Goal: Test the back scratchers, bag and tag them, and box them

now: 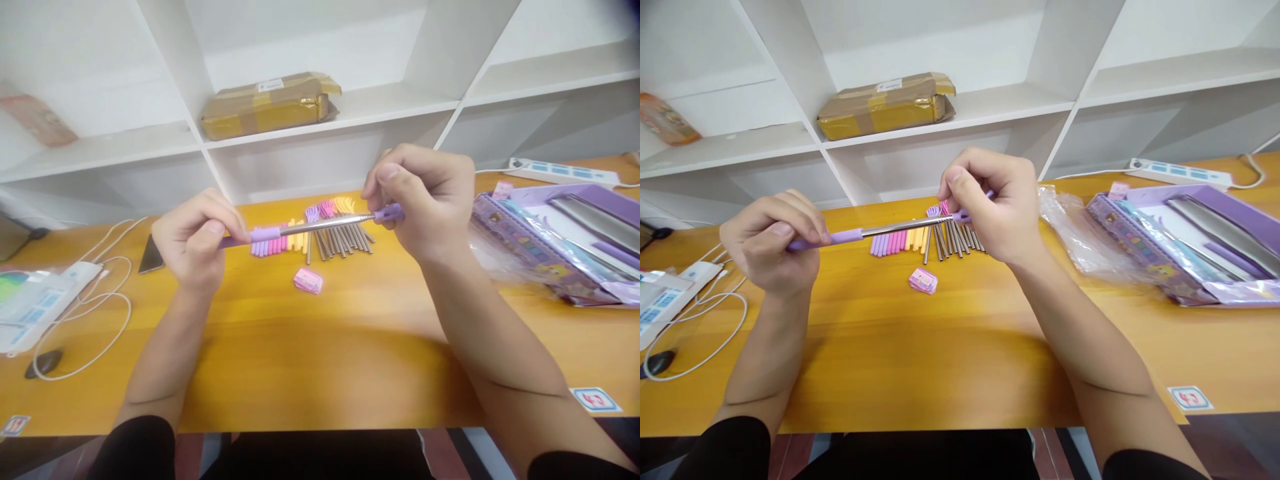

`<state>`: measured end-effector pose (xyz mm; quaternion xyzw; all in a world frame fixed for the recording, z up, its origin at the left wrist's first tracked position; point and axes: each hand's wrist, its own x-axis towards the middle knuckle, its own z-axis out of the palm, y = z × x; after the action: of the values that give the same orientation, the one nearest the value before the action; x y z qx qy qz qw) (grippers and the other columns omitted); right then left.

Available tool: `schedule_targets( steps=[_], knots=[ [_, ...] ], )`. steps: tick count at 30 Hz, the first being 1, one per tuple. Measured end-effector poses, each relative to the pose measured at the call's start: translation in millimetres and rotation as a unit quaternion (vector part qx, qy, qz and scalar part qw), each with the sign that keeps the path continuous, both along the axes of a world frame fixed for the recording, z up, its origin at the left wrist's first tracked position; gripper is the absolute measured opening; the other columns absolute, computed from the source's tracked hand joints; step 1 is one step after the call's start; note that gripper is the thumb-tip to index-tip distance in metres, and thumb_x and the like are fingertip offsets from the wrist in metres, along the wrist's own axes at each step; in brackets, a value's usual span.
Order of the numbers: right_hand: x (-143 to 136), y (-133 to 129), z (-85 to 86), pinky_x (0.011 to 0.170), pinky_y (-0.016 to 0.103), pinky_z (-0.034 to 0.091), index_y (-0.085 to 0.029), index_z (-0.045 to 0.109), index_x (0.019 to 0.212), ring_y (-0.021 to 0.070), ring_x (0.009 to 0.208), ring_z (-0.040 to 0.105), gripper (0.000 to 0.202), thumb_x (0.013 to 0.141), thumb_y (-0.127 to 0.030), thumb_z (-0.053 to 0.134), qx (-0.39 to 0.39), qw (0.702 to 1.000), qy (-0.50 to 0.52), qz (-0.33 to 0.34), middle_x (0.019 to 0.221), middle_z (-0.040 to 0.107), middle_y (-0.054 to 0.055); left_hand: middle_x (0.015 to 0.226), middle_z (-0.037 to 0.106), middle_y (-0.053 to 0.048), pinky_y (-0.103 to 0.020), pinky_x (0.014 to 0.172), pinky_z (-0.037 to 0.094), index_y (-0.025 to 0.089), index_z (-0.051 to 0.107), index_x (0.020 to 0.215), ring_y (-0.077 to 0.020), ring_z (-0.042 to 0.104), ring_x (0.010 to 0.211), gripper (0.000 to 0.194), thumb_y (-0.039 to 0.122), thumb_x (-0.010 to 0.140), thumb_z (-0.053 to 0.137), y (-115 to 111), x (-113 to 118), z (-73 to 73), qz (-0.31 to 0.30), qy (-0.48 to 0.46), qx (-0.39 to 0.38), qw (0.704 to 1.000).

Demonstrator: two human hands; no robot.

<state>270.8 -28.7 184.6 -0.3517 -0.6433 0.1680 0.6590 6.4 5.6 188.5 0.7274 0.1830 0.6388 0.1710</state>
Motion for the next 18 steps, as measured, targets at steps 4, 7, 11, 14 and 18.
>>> schedule_targets(
  steps=[4,7,11,14,18],
  knots=[
    [0.4,0.4,-0.9,0.045,0.027,0.037,-0.022,0.07,0.072,0.0108,0.048,0.049,0.035,0.101,-0.041,0.069,0.01,1.0,0.0,0.004,0.059,0.057,-0.001,0.059,0.059,-0.002,-0.038,0.056,0.04,0.03,0.07,0.065,-0.0198,0.053,0.056,0.035,0.046,0.097,0.064,2.2,1.6,-2.9,-0.014,-0.001,0.01,1.0],
    [0.6,0.2,-1.3,0.047,0.027,0.038,-0.022,0.07,0.072,0.0109,0.05,0.052,0.034,0.102,-0.036,0.067,0.023,1.0,-0.006,0.002,0.06,0.058,-0.001,0.057,0.059,-0.001,-0.037,0.054,0.039,0.03,0.069,0.065,-0.0196,0.054,0.056,0.035,0.047,0.095,0.065,6.4,4.1,-6.5,-0.014,-0.003,0.004,1.0],
    [0.0,0.0,-1.7,0.048,0.028,0.04,-0.022,0.071,0.074,0.0125,0.052,0.054,0.032,0.102,-0.036,0.066,0.028,0.999,-0.013,-0.005,0.06,0.06,-0.001,0.057,0.061,0.0,-0.034,0.052,0.039,0.027,0.071,0.066,-0.0171,0.055,0.055,0.032,0.043,0.093,0.067,11.3,7.8,-10.0,-0.054,-0.016,0.019,0.998],
    [-1.2,0.6,-2.1,0.049,0.03,0.042,-0.024,0.07,0.074,0.0132,0.051,0.054,0.034,0.102,-0.041,0.068,0.026,1.0,-0.016,-0.001,0.06,0.06,-0.001,0.057,0.062,-0.001,-0.032,0.052,0.038,0.024,0.071,0.066,-0.0158,0.056,0.054,0.03,0.034,0.093,0.065,12.1,10.1,-10.2,-0.079,-0.022,0.028,0.996],
    [-3.0,1.3,-2.4,0.047,0.029,0.04,-0.022,0.069,0.073,0.0104,0.047,0.051,0.033,0.103,-0.036,0.066,0.032,0.999,-0.015,-0.001,0.059,0.061,-0.003,0.056,0.059,0.0,-0.033,0.051,0.037,0.025,0.068,0.065,-0.016,0.055,0.053,0.029,0.029,0.092,0.061,10.9,11.9,-9.6,-0.063,-0.023,0.023,0.998]
  ],
)
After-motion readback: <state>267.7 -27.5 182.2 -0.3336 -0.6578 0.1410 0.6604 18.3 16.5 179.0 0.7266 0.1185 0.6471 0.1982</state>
